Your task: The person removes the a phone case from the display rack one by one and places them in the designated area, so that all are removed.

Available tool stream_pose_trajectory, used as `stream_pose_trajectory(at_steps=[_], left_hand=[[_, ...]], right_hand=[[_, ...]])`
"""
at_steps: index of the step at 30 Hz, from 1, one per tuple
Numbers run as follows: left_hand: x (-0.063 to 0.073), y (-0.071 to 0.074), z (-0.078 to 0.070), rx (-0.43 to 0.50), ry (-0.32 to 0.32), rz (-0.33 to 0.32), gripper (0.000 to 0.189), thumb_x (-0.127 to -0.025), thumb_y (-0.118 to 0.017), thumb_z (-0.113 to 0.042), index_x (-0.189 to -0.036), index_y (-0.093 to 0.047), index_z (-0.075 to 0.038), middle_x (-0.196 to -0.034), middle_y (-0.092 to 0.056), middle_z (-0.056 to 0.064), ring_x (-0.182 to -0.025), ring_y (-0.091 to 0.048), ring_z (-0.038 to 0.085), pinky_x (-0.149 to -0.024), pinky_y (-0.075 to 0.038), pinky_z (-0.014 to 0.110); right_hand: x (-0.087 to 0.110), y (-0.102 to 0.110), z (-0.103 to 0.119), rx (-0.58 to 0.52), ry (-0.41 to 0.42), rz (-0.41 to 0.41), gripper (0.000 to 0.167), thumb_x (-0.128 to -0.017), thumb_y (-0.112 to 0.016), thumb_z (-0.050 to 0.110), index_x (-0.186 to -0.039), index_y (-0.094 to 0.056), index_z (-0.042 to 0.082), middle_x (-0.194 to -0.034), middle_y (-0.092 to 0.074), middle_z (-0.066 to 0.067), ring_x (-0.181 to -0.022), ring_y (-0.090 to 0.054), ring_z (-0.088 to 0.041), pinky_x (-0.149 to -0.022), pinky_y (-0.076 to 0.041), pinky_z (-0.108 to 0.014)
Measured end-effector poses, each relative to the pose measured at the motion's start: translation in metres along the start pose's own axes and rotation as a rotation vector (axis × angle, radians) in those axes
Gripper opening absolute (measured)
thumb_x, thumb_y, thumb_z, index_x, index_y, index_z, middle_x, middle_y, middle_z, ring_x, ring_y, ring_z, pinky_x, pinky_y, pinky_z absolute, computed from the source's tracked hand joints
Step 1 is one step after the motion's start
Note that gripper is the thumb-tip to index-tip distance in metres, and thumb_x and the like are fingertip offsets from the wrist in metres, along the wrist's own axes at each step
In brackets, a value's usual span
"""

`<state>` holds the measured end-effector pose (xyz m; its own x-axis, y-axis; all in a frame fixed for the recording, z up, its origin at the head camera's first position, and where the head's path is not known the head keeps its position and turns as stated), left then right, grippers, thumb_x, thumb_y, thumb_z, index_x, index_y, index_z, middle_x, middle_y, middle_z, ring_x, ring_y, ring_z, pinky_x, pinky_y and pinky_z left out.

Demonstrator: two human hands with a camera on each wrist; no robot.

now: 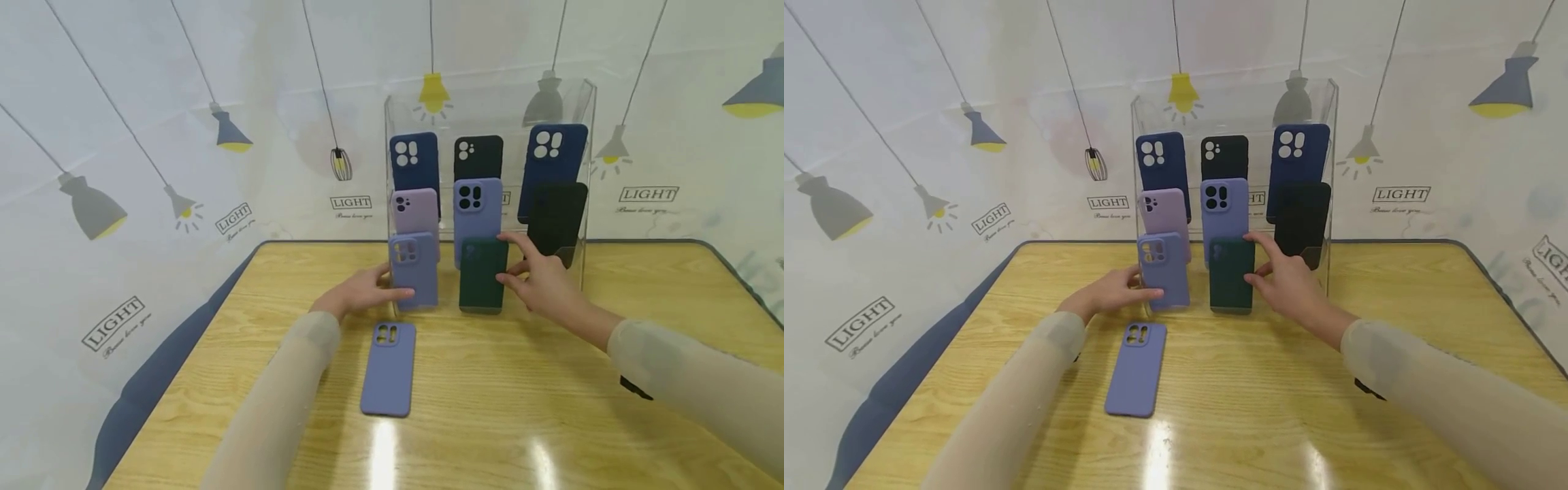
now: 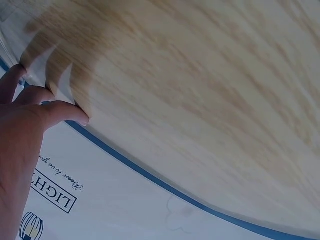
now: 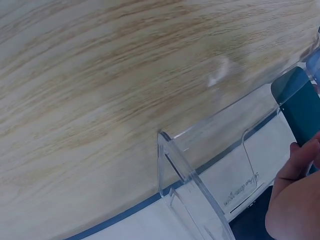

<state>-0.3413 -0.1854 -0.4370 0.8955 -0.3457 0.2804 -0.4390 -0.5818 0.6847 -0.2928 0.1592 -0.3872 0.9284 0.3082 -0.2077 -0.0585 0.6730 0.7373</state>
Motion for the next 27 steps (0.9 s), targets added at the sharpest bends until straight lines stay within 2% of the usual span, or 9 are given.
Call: stream_pose_trajectory(at_steps=[5,9,14,20,27], left_hand=[[0.002,0.000,-0.001,0.005,-0.008,0.001,0.114,-0.080,-0.072,-0.084,-0.170,-0.025,-0.034,-0.169,-0.045,0.013,-0.158,-0.041,0.036,-0.129,-0.034,0.058],[0.000,-0.001,0.000,0.000,-0.001,0.011,0.116,-0.078,-0.071,-0.087,-0.171,-0.023,-0.035,-0.171,-0.042,0.011,-0.160,-0.038,0.035,-0.130,-0.032,0.059],[-0.001,0.001,-0.001,-0.012,0.007,0.008,0.119,-0.076,-0.070,-0.090,-0.171,-0.023,-0.035,-0.172,-0.041,0.011,-0.160,-0.037,0.036,-0.130,-0.032,0.060],[-0.002,0.001,-0.002,-0.013,0.022,0.003,0.120,-0.073,-0.069,-0.093,-0.170,-0.024,-0.038,-0.172,-0.041,0.009,-0.160,-0.038,0.035,-0.130,-0.033,0.059],[-0.004,0.000,0.002,-0.013,0.007,0.004,0.118,-0.075,-0.069,-0.091,-0.170,-0.023,-0.038,-0.172,-0.041,0.010,-0.160,-0.038,0.036,-0.130,-0.033,0.060]], right_hand=[[0.000,-0.001,0.002,0.027,0.032,-0.012,0.070,-0.103,-0.071,0.013,-0.162,-0.034,0.022,-0.108,-0.080,-0.025,-0.045,-0.061,-0.014,-0.045,-0.048,-0.030],[0.001,0.002,0.011,0.084,0.125,-0.055,0.065,-0.102,-0.073,0.012,-0.158,-0.040,0.020,-0.105,-0.081,-0.023,-0.046,-0.059,-0.009,-0.043,-0.045,-0.028],[-0.003,0.018,0.034,0.126,0.228,-0.112,0.064,-0.100,-0.074,0.010,-0.155,-0.044,0.020,-0.103,-0.082,-0.022,-0.047,-0.059,-0.008,-0.042,-0.044,-0.026],[-0.010,0.036,0.056,0.132,0.233,-0.110,0.067,-0.101,-0.074,0.010,-0.158,-0.040,0.024,-0.103,-0.082,-0.020,-0.048,-0.059,-0.011,-0.044,-0.047,-0.027],[-0.014,0.038,0.067,0.047,0.212,-0.065,0.067,-0.102,-0.071,0.007,-0.158,-0.039,0.025,-0.104,-0.082,-0.019,-0.056,-0.068,-0.016,-0.048,-0.053,-0.028]])
Point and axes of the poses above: each hand's wrist, its own x-axis away from the middle knuckle, its own y-axis out of the back of the hand, z = x × y, the point moved 3 cm from there along -x, towards the middle knuckle
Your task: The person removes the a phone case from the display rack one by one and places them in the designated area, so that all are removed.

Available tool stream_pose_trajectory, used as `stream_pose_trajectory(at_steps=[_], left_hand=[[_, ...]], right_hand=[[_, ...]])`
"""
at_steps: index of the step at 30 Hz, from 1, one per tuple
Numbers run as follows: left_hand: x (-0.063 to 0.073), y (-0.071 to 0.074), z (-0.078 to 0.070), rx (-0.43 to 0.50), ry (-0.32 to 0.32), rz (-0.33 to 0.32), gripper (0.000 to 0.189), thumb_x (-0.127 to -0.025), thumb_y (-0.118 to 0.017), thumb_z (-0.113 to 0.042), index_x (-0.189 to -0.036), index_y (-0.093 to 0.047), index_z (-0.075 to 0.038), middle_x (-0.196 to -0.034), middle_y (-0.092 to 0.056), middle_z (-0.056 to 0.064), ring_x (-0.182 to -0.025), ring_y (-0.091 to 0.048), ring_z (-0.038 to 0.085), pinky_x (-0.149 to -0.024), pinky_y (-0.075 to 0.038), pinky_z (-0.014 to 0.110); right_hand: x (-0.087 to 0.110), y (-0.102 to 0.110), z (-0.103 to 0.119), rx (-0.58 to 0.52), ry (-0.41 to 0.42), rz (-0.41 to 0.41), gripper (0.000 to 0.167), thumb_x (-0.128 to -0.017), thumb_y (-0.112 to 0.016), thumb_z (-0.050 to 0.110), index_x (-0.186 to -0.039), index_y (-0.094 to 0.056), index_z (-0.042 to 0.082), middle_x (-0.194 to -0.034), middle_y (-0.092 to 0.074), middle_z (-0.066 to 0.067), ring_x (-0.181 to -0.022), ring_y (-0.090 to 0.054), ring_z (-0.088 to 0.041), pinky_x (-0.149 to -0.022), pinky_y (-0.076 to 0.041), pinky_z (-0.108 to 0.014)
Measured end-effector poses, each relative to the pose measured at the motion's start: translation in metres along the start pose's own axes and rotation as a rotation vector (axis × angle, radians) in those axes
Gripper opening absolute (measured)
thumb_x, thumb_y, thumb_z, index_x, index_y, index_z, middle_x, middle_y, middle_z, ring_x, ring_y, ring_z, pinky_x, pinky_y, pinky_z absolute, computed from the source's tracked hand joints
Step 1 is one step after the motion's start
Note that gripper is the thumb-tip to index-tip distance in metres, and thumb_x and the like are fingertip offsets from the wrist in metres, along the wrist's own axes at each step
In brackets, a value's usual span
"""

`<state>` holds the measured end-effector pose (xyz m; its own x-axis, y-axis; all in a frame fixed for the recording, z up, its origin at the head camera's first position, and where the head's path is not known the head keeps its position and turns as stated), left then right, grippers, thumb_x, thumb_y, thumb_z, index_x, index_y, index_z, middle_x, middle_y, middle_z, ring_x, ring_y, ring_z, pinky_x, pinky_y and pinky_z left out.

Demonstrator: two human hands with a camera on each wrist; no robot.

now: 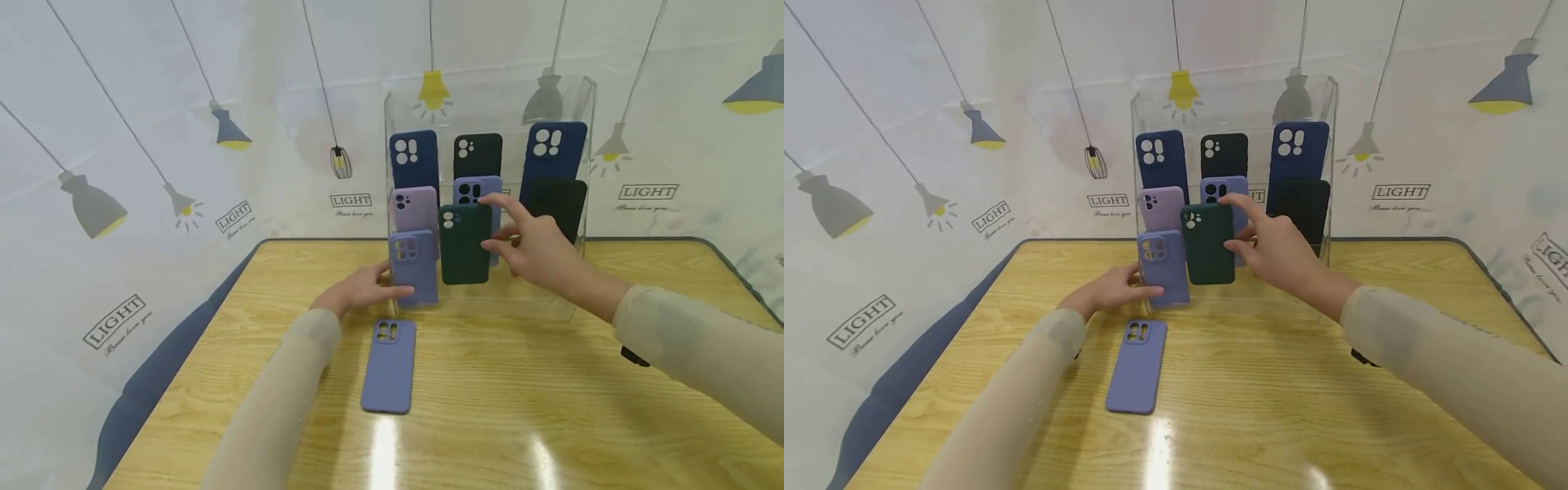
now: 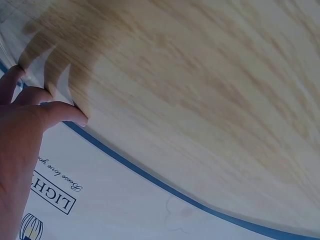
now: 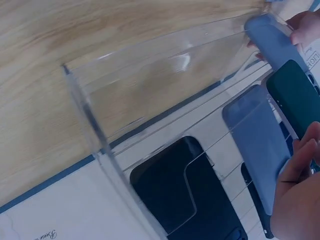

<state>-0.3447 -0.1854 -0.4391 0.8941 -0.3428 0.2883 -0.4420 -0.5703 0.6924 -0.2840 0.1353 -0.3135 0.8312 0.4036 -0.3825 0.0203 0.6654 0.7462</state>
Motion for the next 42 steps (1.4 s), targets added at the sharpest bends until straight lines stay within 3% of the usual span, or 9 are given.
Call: stream_pose_trajectory(at_steps=[6,14,21,26,31,35,42], left_hand=[[-0.001,0.000,0.001,0.007,0.004,0.002,0.118,-0.075,-0.070,-0.090,-0.170,-0.022,-0.039,-0.170,-0.044,0.011,-0.158,-0.041,0.035,-0.129,-0.034,0.060],[0.000,0.000,0.000,0.002,0.007,-0.001,0.118,-0.076,-0.069,-0.090,-0.170,-0.022,-0.039,-0.170,-0.044,0.012,-0.158,-0.041,0.036,-0.129,-0.034,0.059],[0.001,0.000,-0.001,-0.005,0.008,-0.014,0.116,-0.077,-0.069,-0.089,-0.170,-0.023,-0.038,-0.168,-0.046,0.012,-0.158,-0.040,0.036,-0.128,-0.035,0.060],[0.002,-0.001,-0.001,-0.021,0.019,-0.021,0.117,-0.076,-0.068,-0.091,-0.170,-0.023,-0.038,-0.171,-0.042,0.010,-0.160,-0.038,0.036,-0.129,-0.034,0.061],[0.002,-0.002,-0.001,0.000,0.028,-0.010,0.119,-0.076,-0.069,-0.091,-0.171,-0.022,-0.037,-0.170,-0.043,0.011,-0.159,-0.038,0.036,-0.129,-0.034,0.060],[0.001,-0.002,-0.001,0.011,0.028,-0.003,0.120,-0.075,-0.069,-0.091,-0.171,-0.021,-0.037,-0.169,-0.045,0.011,-0.158,-0.040,0.035,-0.128,-0.035,0.059],[0.002,-0.001,-0.002,0.007,0.008,-0.016,0.117,-0.078,-0.070,-0.088,-0.171,-0.024,-0.034,-0.168,-0.047,0.012,-0.156,-0.044,0.035,-0.127,-0.038,0.057]], right_hand=[[0.003,-0.003,0.009,-0.098,-0.051,0.049,0.070,-0.102,-0.072,0.009,-0.160,-0.038,0.027,-0.099,-0.082,-0.017,-0.055,-0.067,-0.019,-0.051,-0.055,-0.031],[0.009,-0.018,0.014,-0.201,-0.245,0.156,0.074,-0.101,-0.075,0.013,-0.162,-0.035,0.029,-0.092,-0.080,-0.012,-0.056,-0.064,-0.025,-0.055,-0.051,-0.035],[0.022,-0.044,0.012,-0.368,-0.365,0.292,0.078,-0.100,-0.075,0.010,-0.163,-0.033,0.025,-0.074,-0.073,-0.007,-0.052,-0.058,-0.022,-0.053,-0.049,-0.033],[0.034,-0.067,0.008,-0.476,-0.449,0.355,0.080,-0.098,-0.076,0.006,-0.164,-0.033,0.021,-0.074,-0.074,-0.010,-0.050,-0.056,-0.019,-0.055,-0.053,-0.032],[0.046,-0.090,0.000,-0.484,-0.524,0.391,0.081,-0.094,-0.079,0.005,-0.163,-0.038,0.015,-0.068,-0.071,-0.013,-0.047,-0.056,-0.016,-0.054,-0.052,-0.031],[0.053,-0.103,-0.003,-0.488,-0.563,0.413,0.081,-0.093,-0.080,0.004,-0.163,-0.040,0.010,-0.057,-0.063,-0.008,-0.044,-0.055,-0.016,-0.051,-0.049,-0.030],[0.061,-0.117,-0.002,-0.490,-0.613,0.448,0.081,-0.091,-0.082,0.006,-0.162,-0.043,0.006,-0.052,-0.057,-0.002,-0.042,-0.054,-0.015,-0.049,-0.048,-0.028]])
Point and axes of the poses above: each hand's wrist, its own x-axis away from the middle knuckle, its own y-axis out of the back of the hand, z = x × y, the point moved 3 cm from there along -x, towards the middle knuckle
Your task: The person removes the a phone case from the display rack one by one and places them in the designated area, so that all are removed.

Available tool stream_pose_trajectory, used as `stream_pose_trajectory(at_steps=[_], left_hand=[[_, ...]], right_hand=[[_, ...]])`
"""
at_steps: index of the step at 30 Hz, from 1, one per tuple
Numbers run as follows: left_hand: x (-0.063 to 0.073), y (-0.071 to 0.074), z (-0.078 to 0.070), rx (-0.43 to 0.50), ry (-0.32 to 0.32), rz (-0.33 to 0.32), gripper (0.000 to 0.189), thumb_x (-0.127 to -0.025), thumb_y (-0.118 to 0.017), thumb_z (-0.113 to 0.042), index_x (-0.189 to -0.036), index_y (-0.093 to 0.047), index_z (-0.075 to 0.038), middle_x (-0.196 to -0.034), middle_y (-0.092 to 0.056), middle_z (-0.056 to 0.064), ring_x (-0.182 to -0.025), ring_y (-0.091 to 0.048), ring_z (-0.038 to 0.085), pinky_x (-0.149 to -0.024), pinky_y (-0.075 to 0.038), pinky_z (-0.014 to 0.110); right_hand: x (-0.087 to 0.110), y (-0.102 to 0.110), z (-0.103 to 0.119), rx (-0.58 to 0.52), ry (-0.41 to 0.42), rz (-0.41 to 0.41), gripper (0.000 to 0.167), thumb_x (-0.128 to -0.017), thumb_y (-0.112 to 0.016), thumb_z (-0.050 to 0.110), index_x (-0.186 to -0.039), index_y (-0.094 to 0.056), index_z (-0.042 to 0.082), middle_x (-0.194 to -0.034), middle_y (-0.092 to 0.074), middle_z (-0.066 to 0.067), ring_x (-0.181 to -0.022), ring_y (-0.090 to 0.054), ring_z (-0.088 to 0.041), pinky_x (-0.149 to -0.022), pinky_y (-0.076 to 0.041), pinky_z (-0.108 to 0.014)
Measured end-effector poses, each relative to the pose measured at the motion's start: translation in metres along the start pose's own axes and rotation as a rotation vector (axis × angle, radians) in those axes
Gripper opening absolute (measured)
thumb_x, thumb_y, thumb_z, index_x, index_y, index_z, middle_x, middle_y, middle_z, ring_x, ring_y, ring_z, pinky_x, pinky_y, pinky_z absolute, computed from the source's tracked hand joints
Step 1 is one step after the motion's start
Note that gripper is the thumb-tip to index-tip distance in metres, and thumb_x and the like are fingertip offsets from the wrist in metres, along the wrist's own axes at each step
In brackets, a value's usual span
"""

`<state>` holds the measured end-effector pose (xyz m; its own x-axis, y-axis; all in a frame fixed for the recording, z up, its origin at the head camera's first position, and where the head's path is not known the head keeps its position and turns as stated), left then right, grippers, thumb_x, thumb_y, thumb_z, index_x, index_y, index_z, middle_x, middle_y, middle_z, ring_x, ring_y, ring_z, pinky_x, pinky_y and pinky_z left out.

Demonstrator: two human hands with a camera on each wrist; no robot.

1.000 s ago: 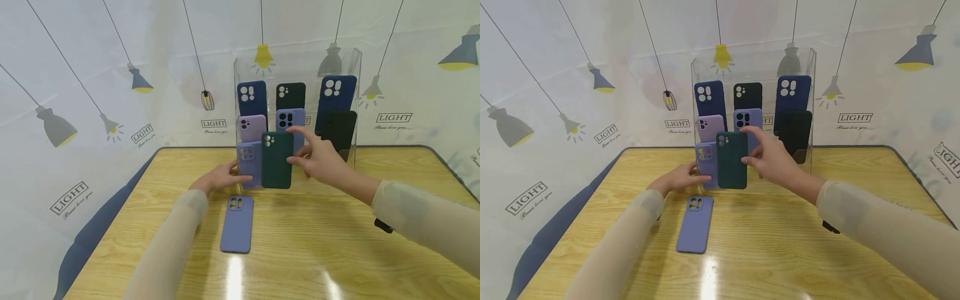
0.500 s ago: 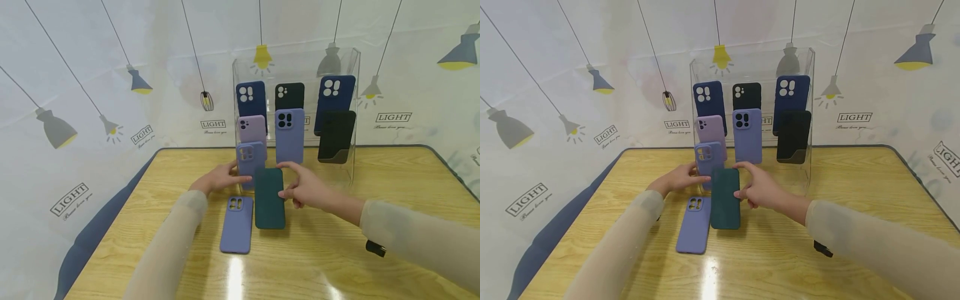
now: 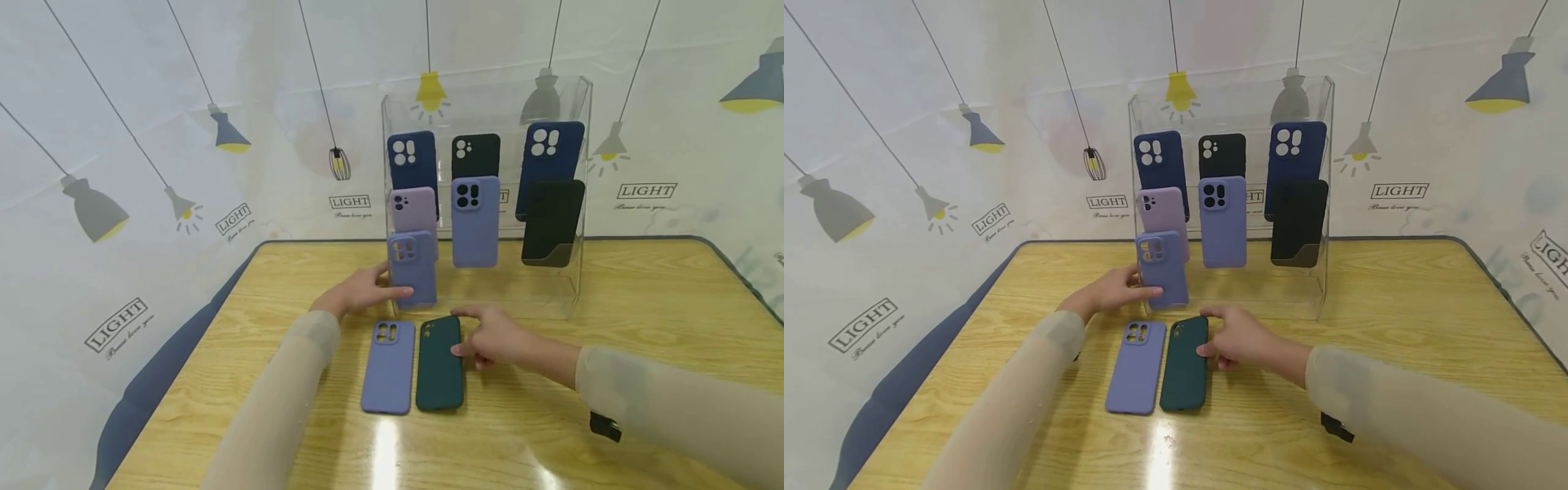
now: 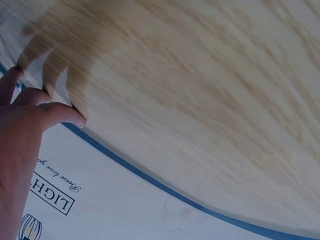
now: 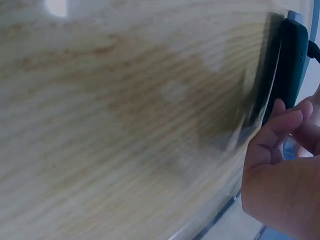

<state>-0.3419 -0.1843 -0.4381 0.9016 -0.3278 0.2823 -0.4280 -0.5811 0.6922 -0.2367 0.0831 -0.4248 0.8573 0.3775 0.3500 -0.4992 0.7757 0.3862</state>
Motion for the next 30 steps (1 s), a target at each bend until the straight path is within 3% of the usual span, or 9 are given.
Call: stream_pose_trajectory(at_steps=[5,12,30], left_hand=[[0.000,0.000,0.000,-0.005,0.008,0.000,0.118,-0.077,-0.069,-0.090,-0.171,-0.023,-0.036,-0.169,-0.046,0.011,-0.157,-0.043,0.035,-0.127,-0.038,0.058],[0.000,0.000,0.000,-0.007,0.017,0.000,0.118,-0.075,-0.069,-0.091,-0.170,-0.023,-0.038,-0.169,-0.045,0.010,-0.158,-0.042,0.035,-0.128,-0.036,0.058],[-0.001,-0.001,0.002,-0.010,0.016,-0.004,0.118,-0.074,-0.068,-0.093,-0.170,-0.024,-0.039,-0.169,-0.046,0.011,-0.157,-0.042,0.036,-0.127,-0.037,0.060]], right_hand=[[0.001,-0.005,-0.006,0.022,-0.025,0.015,0.080,-0.091,-0.083,0.010,-0.162,-0.044,0.008,-0.054,-0.061,-0.003,-0.043,-0.057,-0.015,-0.051,-0.052,-0.029],[0.001,-0.011,-0.012,0.016,-0.046,0.033,0.079,-0.093,-0.081,0.011,-0.162,-0.042,0.008,-0.070,-0.075,-0.008,-0.044,-0.056,-0.013,-0.048,-0.049,-0.027],[0.002,-0.010,-0.017,-0.001,-0.025,0.057,0.083,-0.096,-0.080,0.014,-0.165,-0.034,0.006,-0.075,-0.076,-0.012,-0.045,-0.058,-0.012,-0.048,-0.052,-0.027]])
Point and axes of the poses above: each hand's wrist, its own x-axis away from the middle knuckle, its own y-axis out of the back of the hand, z = x × y, the point moved 3 cm from there along -x, towards the middle knuckle
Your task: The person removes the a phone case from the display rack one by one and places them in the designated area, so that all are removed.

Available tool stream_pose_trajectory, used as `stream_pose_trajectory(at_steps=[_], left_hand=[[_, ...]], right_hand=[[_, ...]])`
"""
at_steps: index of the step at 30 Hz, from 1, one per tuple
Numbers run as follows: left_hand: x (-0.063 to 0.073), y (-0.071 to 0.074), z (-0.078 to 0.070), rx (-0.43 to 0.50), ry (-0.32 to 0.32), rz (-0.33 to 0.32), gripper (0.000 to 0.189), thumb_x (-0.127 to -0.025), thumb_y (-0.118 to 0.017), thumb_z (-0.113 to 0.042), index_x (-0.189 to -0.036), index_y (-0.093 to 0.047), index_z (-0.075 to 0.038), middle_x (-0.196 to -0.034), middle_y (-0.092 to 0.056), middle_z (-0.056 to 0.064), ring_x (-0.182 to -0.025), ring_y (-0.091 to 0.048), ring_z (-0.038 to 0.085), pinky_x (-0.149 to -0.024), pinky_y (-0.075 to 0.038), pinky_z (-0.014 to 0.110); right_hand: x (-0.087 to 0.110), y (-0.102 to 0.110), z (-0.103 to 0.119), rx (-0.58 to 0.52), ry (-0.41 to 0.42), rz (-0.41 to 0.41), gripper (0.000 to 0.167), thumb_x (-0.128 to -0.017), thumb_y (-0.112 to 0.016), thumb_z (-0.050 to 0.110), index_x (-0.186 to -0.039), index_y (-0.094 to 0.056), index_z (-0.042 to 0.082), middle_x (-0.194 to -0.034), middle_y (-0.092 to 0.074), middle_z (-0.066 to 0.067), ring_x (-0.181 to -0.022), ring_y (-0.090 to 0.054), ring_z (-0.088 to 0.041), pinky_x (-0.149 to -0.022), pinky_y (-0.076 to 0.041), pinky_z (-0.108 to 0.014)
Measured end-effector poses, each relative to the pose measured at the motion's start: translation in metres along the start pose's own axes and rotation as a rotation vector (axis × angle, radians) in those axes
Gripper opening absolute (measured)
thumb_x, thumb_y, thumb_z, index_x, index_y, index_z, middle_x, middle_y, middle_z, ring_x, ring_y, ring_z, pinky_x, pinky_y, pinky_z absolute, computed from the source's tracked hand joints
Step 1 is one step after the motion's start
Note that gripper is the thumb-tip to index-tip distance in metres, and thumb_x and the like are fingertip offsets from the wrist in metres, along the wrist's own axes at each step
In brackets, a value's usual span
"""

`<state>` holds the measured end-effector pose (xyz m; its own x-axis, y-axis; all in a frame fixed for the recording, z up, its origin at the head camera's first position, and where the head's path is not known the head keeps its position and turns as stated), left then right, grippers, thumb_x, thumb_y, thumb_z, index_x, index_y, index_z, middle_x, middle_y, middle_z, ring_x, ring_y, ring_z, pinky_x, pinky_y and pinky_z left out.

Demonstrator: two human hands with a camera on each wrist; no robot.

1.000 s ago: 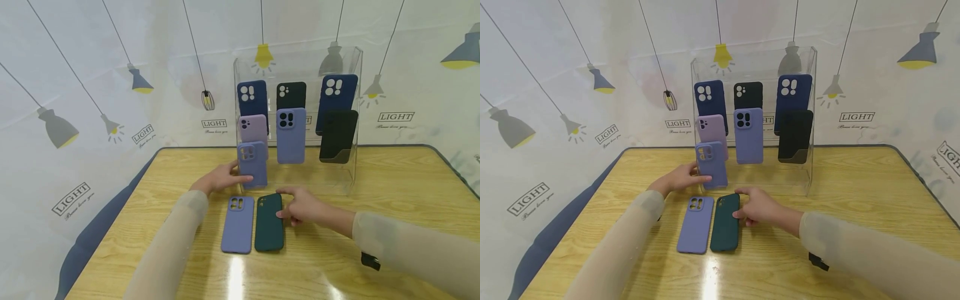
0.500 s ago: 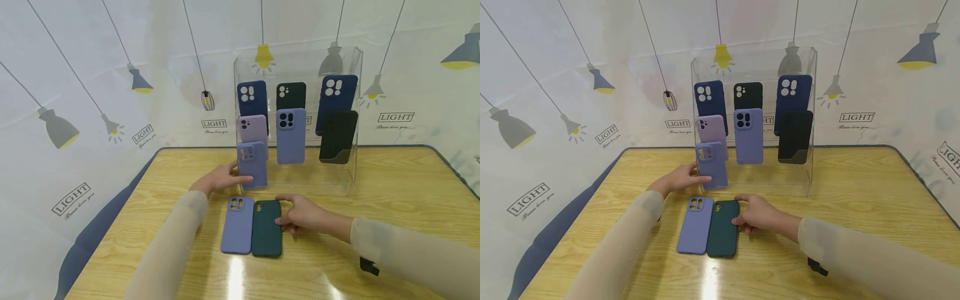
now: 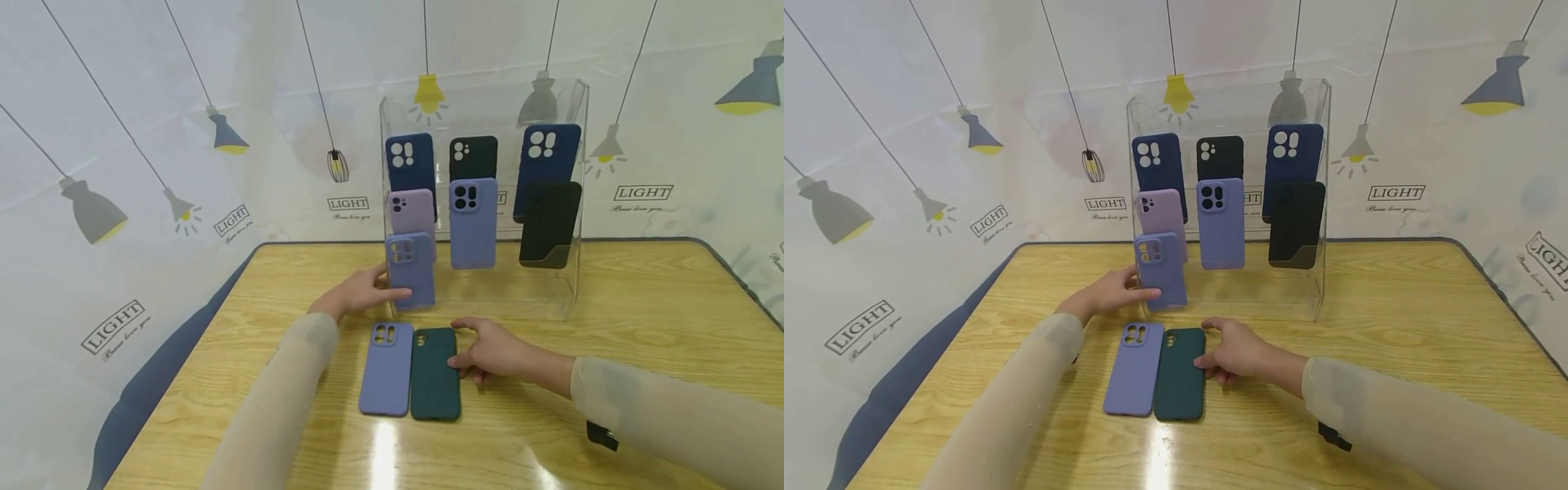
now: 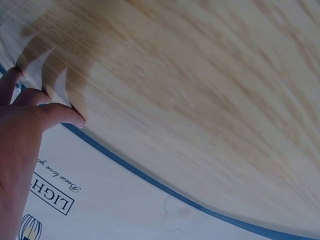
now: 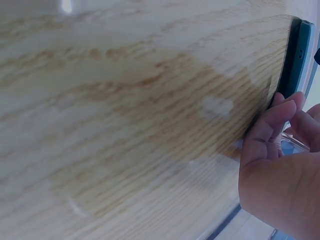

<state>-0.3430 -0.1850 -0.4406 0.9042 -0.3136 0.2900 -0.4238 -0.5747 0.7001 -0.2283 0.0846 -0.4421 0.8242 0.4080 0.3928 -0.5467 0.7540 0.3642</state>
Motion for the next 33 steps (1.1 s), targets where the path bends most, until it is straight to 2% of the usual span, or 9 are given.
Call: stream_pose_trajectory(at_steps=[7,12,15,22,25,29,33], left_hand=[[0.000,0.000,0.000,0.012,0.005,-0.001,0.118,-0.075,-0.069,-0.091,-0.170,-0.023,-0.039,-0.169,-0.045,0.010,-0.158,-0.041,0.036,-0.128,-0.036,0.060],[0.000,0.000,-0.002,0.018,0.000,0.002,0.116,-0.075,-0.069,-0.091,-0.170,-0.024,-0.040,-0.168,-0.047,0.011,-0.157,-0.042,0.036,-0.128,-0.036,0.060],[0.001,0.000,-0.003,0.029,-0.003,0.005,0.115,-0.076,-0.070,-0.090,-0.169,-0.025,-0.040,-0.167,-0.049,0.011,-0.157,-0.043,0.037,-0.127,-0.036,0.061],[0.000,-0.001,-0.002,0.031,-0.012,0.008,0.113,-0.076,-0.070,-0.089,-0.169,-0.025,-0.042,-0.168,-0.047,0.010,-0.157,-0.042,0.036,-0.127,-0.035,0.062],[-0.002,-0.002,-0.001,0.034,-0.016,0.011,0.112,-0.077,-0.070,-0.089,-0.169,-0.025,-0.043,-0.168,-0.047,0.010,-0.157,-0.043,0.036,-0.127,-0.036,0.062],[0.001,-0.002,-0.002,0.045,-0.013,0.011,0.112,-0.077,-0.071,-0.088,-0.169,-0.025,-0.042,-0.168,-0.047,0.011,-0.156,-0.044,0.037,-0.127,-0.037,0.062],[0.003,-0.001,-0.004,0.049,-0.010,0.010,0.112,-0.077,-0.070,-0.088,-0.169,-0.026,-0.042,-0.167,-0.047,0.011,-0.156,-0.043,0.037,-0.126,-0.037,0.062]], right_hand=[[0.001,0.001,0.002,0.009,-0.005,0.005,0.084,-0.096,-0.080,0.015,-0.165,-0.033,0.004,-0.074,-0.075,-0.011,-0.046,-0.060,-0.013,-0.049,-0.056,-0.029],[-0.001,0.008,0.009,0.056,0.003,-0.012,0.082,-0.096,-0.081,0.016,-0.164,-0.036,0.006,-0.074,-0.076,-0.009,-0.046,-0.060,-0.014,-0.051,-0.057,-0.030],[-0.003,0.015,0.016,0.086,0.019,-0.022,0.080,-0.096,-0.081,0.017,-0.163,-0.038,0.007,-0.075,-0.076,-0.009,-0.047,-0.061,-0.014,-0.054,-0.059,-0.032],[-0.008,0.035,0.036,0.109,0.084,-0.001,0.079,-0.099,-0.077,0.016,-0.165,-0.033,0.007,-0.089,-0.080,-0.017,-0.052,-0.065,-0.014,-0.057,-0.060,-0.032],[-0.010,0.045,0.047,0.144,0.125,-0.020,0.078,-0.099,-0.076,0.016,-0.165,-0.034,0.008,-0.091,-0.080,-0.020,-0.053,-0.066,-0.015,-0.058,-0.061,-0.032],[-0.013,0.056,0.063,0.194,0.167,-0.063,0.080,-0.099,-0.077,0.016,-0.166,-0.034,0.014,-0.106,-0.079,-0.022,-0.056,-0.068,-0.018,-0.061,-0.063,-0.033],[-0.018,0.064,0.077,0.207,0.173,-0.095,0.089,-0.098,-0.078,0.015,-0.170,-0.026,0.025,-0.131,-0.071,-0.025,-0.065,-0.071,-0.024,-0.066,-0.066,-0.035]])
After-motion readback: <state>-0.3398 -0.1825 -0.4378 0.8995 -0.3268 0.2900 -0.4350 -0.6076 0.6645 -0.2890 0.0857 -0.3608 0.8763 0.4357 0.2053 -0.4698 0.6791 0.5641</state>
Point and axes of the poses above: each hand's wrist, its own x-axis away from the middle knuckle, its own y-axis out of the back of the hand, z = x × y, the point moved 3 cm from there along -x, towards the middle knuckle
